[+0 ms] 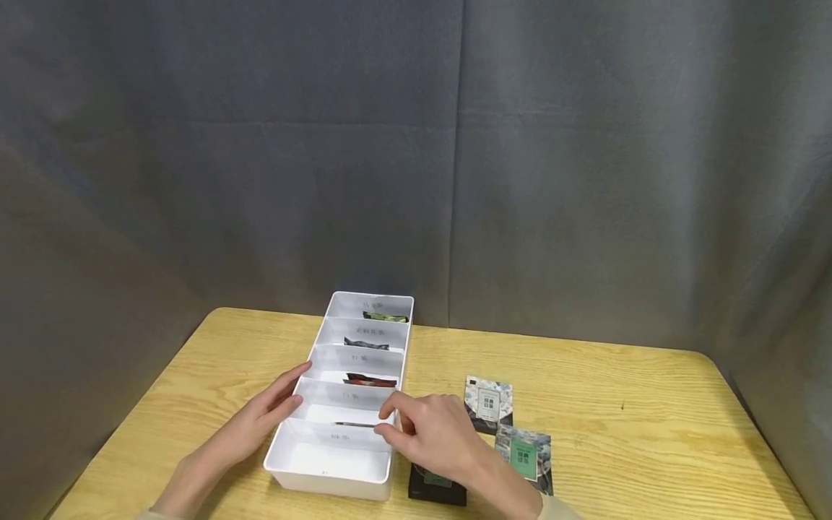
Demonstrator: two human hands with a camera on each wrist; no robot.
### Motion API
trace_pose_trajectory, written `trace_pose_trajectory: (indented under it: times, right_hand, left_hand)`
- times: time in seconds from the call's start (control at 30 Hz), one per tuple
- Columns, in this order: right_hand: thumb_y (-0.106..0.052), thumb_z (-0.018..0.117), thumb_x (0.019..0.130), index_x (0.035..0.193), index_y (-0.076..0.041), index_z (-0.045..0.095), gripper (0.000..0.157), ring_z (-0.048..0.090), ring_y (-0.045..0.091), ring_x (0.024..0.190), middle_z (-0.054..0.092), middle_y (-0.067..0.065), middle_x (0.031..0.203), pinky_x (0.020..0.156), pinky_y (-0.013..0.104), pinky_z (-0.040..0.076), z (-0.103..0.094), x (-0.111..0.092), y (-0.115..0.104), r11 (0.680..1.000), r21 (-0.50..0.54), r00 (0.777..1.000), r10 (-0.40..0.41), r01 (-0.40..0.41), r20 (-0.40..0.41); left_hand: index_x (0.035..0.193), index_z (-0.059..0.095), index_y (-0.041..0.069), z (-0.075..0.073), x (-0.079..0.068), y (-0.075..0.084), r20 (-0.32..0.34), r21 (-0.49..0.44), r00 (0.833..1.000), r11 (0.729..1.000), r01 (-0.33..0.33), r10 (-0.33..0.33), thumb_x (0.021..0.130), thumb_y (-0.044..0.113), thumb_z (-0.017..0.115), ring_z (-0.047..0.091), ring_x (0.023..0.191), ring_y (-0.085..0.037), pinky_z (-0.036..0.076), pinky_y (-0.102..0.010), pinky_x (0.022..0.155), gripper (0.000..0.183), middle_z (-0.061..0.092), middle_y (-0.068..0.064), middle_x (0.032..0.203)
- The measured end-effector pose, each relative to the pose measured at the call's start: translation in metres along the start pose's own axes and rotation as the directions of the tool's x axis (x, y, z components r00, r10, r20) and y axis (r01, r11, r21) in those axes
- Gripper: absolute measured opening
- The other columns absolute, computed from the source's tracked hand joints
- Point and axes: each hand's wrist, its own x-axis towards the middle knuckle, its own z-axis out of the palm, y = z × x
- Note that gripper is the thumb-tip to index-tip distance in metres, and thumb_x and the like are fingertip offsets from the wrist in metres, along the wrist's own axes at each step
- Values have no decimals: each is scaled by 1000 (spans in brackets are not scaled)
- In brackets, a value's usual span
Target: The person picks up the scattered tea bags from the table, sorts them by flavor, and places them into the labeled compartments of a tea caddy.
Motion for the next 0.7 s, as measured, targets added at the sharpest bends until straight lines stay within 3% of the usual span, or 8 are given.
trace_pose_trajectory:
  times: [0.27,0.43,0.7]
  right_hand:
    - [-31,73,91,91,-27,69,5,21,-14,45,37,-24,52,42,11,23,-14,-2,13,997,-12,996,81,-81,-22]
    - [-29,73,91,93,-25,70,6,24,-11,45,37,-24,52,42,13,25,-23,-8,26,990,-12,990,139,-140,-23]
    - [-33,73,91,103,-25,71,14,32,-7,45,42,-24,54,44,16,28,-37,-18,52,963,-57,963,266,-263,40]
  left_hand:
    - [156,27,35,0,0,-1,6,-28,1000,1000,-8,8,104,43,48,30,149,-28,26,-48,120,57,28,-7,163]
    - [155,27,38,0,1,-1,5,-30,1000,1000,-5,5,104,44,48,29,149,-29,26,-47,120,56,28,-8,163]
    - [156,27,38,1,0,-3,-2,-23,1000,1000,-1,1,105,42,48,30,149,-29,26,-47,120,55,28,-7,163]
